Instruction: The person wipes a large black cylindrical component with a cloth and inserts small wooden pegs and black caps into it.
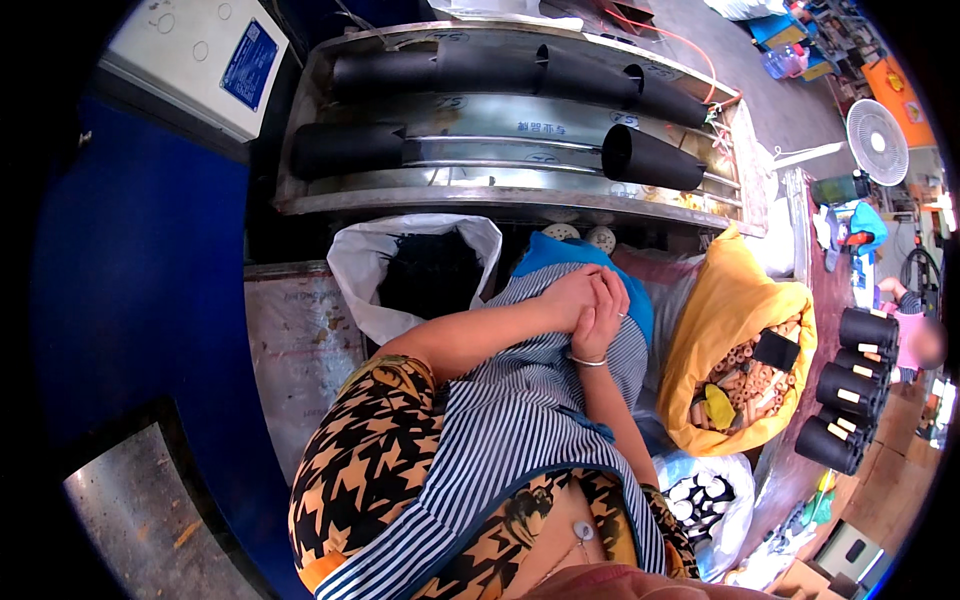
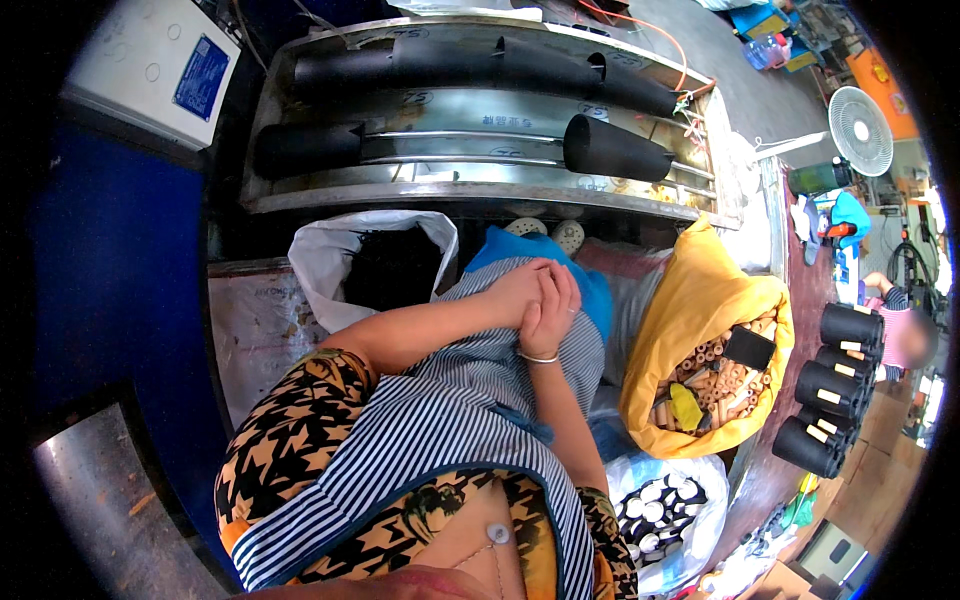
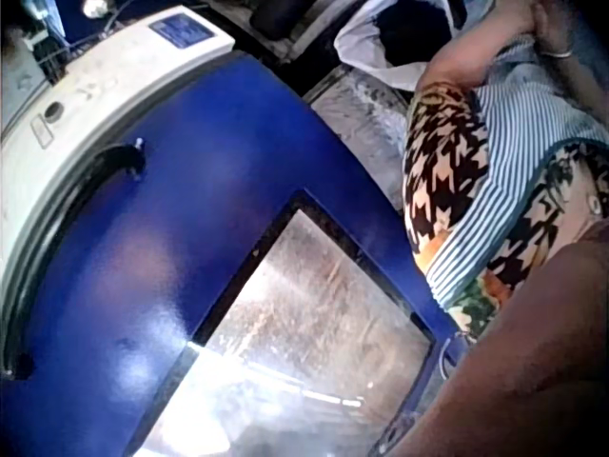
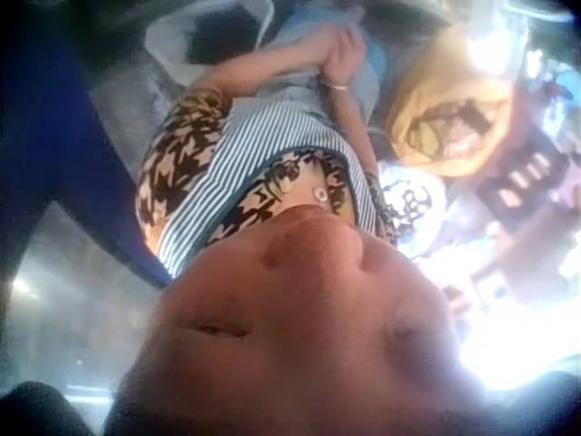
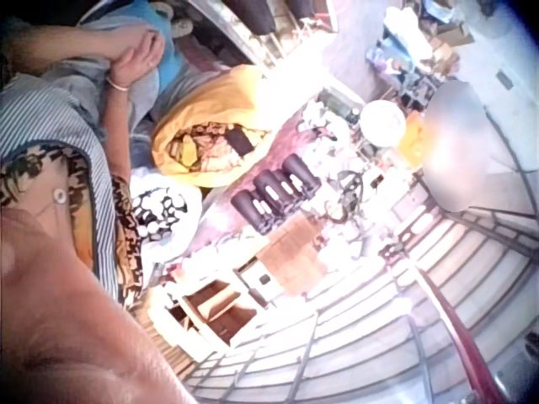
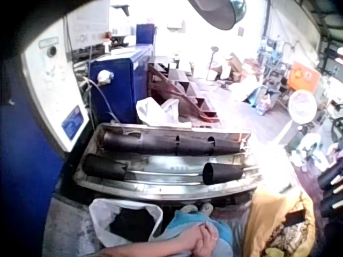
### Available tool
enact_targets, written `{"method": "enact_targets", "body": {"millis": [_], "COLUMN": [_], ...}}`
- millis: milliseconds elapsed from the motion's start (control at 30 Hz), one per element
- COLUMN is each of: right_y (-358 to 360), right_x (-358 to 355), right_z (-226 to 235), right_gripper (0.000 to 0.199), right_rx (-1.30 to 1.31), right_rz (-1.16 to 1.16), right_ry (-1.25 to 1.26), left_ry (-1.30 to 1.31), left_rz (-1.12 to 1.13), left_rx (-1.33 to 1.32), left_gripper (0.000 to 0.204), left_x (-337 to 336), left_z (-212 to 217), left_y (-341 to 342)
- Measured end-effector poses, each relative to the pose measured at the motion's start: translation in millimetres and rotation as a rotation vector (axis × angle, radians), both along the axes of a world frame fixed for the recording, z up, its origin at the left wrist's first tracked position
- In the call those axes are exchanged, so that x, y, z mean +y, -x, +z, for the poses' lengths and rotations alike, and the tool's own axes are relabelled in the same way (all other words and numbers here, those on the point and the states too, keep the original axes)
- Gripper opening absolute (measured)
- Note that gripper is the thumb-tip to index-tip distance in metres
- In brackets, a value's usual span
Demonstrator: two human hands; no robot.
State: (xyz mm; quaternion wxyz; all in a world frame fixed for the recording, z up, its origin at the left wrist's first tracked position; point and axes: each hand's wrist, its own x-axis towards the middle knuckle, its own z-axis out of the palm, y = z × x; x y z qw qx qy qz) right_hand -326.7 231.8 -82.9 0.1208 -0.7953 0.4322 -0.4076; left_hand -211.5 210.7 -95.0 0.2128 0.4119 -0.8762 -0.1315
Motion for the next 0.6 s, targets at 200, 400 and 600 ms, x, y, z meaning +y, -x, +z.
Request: {"method": "enact_targets", "body": {"millis": [200,400,600], "right_y": [5.3,8.7,15.1], "right_x": [-1.2,-0.6,-3.7], "right_z": [3.5,8.4,8.8], "right_gripper": [0.04,0.038,0.027], "right_rx": [0.028,0.016,-0.126], "right_rz": [0.04,0.065,0.052], "right_ry": [0.0,-0.002,-0.117], "left_ry": [-0.015,0.105,0.08], "left_rz": [-0.021,0.007,-0.123], "left_rx": [-0.145,-0.154,0.032], "left_gripper": [0.03,0.031,0.026], "left_x": [3.4,7.5,5.5], "left_z": [9.6,8.0,11.8], "left_y": [0.8,7.8,5.8]}}
